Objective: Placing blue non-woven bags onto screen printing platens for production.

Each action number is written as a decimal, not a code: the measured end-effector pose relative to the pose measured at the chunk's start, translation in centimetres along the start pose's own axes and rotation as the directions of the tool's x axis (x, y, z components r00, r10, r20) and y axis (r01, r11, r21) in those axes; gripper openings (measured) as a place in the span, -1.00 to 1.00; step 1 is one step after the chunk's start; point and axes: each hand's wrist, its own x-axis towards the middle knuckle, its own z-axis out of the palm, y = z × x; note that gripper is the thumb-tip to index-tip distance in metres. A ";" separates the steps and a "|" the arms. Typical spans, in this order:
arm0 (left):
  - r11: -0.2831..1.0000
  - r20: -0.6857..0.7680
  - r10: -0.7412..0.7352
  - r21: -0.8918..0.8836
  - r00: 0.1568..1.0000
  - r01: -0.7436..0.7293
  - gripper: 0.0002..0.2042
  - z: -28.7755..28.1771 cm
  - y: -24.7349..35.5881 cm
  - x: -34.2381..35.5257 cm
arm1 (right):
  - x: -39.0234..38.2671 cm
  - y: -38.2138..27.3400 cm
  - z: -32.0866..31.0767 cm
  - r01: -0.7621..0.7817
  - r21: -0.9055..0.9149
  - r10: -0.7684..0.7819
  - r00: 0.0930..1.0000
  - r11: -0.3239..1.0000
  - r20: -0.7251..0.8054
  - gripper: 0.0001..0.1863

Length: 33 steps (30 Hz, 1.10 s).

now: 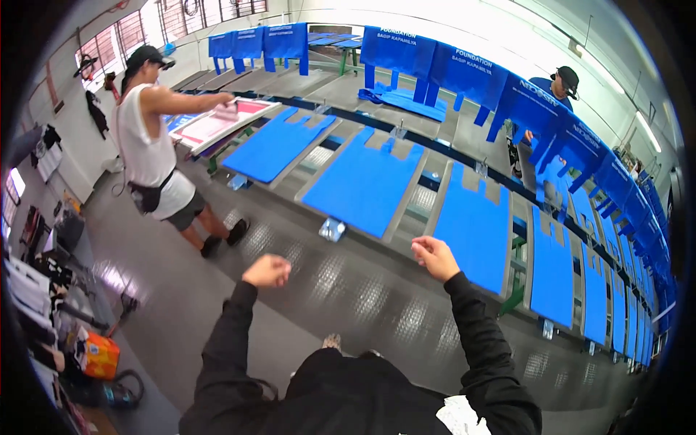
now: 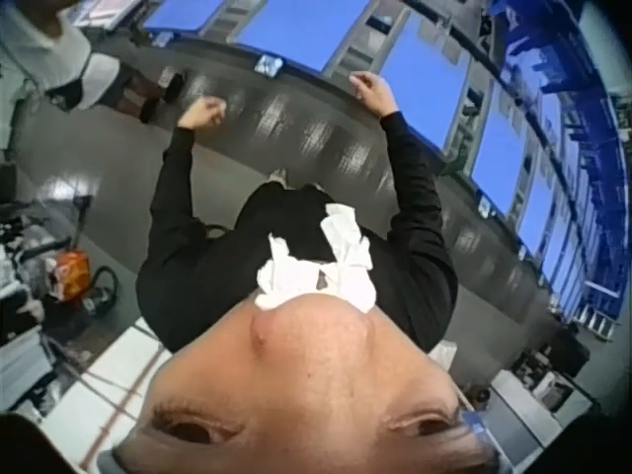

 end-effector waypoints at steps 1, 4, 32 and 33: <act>0.998 -0.004 0.065 0.001 0.998 -0.065 -0.77 -2.6 2.8 5.3 | 4.2 0.0 -1.0 -0.015 0.036 0.016 1.000 0.999 -0.019 -0.70; 0.988 -0.024 0.128 0.093 0.991 -0.125 -0.73 -9.3 13.9 20.8 | 17.1 -0.3 -5.5 0.039 0.112 -0.024 0.991 0.993 -0.135 -0.70; 0.447 -0.463 0.622 -0.453 0.632 -0.771 -0.87 -32.1 60.8 63.8 | 65.0 -28.0 -29.2 0.622 0.243 -0.528 0.770 0.744 -0.358 -0.70; 0.485 -0.443 0.635 -0.410 0.633 -0.773 -0.85 -32.5 63.1 63.8 | 66.1 -30.2 -30.9 0.663 0.240 -0.575 0.741 0.710 -0.347 -0.63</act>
